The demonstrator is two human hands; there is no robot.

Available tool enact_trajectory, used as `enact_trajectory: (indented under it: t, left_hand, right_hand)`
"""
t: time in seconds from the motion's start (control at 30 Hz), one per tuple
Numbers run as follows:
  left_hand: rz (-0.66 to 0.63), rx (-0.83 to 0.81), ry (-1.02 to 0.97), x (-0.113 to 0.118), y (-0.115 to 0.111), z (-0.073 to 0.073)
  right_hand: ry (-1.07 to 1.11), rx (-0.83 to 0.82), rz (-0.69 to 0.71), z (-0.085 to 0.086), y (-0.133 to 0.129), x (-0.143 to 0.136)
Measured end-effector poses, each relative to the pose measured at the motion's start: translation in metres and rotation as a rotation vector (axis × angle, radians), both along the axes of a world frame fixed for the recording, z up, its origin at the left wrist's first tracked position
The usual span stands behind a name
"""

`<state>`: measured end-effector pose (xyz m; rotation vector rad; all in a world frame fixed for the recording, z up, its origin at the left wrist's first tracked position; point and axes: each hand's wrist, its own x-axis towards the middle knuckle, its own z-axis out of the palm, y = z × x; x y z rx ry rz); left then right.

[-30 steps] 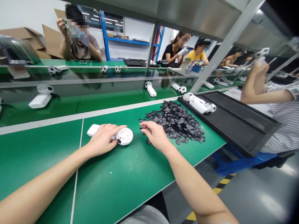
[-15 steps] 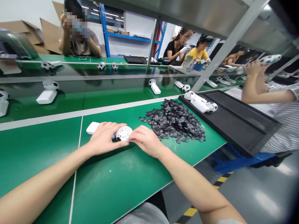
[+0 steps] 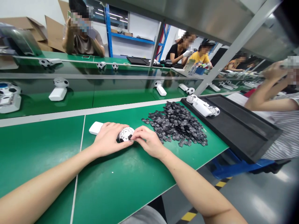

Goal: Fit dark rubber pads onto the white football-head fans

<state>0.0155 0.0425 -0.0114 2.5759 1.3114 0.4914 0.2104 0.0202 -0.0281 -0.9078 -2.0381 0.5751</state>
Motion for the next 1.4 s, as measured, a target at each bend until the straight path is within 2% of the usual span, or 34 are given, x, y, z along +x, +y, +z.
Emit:
enact_trajectory:
  t: [0.37,0.67,0.9,1.13,1.4]
  left_hand:
    - [0.003,0.001,-0.035,0.003,-0.001,0.0]
    - [0.009,0.012,-0.041,0.002,-0.002,-0.002]
    - [0.001,0.021,-0.044,0.001,-0.002,-0.003]
    - [0.0,0.017,-0.038,0.001,-0.002,-0.002]
    - [-0.003,0.02,-0.038,0.0,-0.001,-0.004]
  right_hand:
    - [-0.043,-0.054,0.031,0.003,0.0,0.0]
    - [-0.005,-0.094,-0.015,0.008,-0.004,-0.006]
    - [0.068,-0.286,-0.079,0.01,-0.003,0.001]
    - [0.03,-0.261,-0.055,0.012,-0.005,0.003]
    - [0.076,-0.268,-0.056,0.005,-0.001,-0.001]
